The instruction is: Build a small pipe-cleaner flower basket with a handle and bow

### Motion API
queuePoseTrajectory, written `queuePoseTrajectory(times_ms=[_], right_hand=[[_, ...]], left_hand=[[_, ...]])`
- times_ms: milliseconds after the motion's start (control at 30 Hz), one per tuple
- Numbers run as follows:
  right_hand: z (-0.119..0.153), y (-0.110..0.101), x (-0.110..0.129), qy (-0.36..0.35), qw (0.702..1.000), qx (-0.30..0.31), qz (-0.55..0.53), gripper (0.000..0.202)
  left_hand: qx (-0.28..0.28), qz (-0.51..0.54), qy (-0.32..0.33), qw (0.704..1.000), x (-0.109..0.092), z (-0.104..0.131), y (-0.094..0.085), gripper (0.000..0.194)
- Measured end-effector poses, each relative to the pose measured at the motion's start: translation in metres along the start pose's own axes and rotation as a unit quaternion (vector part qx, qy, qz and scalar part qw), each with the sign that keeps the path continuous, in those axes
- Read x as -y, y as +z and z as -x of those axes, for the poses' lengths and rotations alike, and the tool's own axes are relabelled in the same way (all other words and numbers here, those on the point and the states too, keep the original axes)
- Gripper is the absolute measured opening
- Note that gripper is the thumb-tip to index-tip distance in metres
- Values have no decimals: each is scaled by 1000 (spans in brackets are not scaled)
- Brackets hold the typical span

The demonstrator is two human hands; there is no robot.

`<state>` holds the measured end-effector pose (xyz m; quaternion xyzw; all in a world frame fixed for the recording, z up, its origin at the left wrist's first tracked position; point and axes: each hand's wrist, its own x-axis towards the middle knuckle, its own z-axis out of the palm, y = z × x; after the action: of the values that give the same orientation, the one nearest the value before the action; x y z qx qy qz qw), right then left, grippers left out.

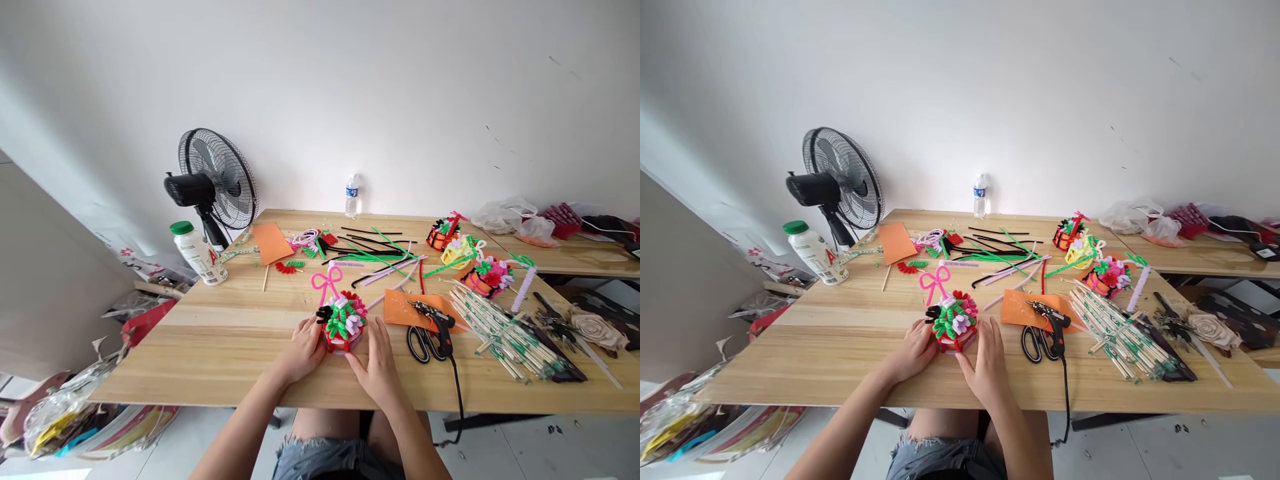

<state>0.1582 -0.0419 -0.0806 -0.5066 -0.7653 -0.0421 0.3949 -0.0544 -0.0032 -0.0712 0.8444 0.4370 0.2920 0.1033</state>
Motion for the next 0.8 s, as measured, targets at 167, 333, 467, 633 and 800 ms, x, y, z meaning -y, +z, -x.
queuePoseTrajectory(times_ms=[167, 333, 467, 633, 800], right_hand=[[2, 2, -1, -1, 1000, 16, -2, 70], [2, 4, -3, -2, 1000, 17, 1, 68], [2, 3, -4, 0, 1000, 22, -2, 67], [2, 6, -3, 4, 1000, 22, -13, 65], [-3, -11, 2, 11, 996, -51, -66, 53]], left_hand=[[2, -1, 3, 1000, -2, -2, -4, 19], [2, 2, 7, 1000, -1, -3, -5, 18], [5, 1, 2, 1000, 0, -3, -5, 18], [7, 7, -3, 1000, 2, -3, -4, 16], [10, -7, -5, 1000, 1, -4, -5, 13]])
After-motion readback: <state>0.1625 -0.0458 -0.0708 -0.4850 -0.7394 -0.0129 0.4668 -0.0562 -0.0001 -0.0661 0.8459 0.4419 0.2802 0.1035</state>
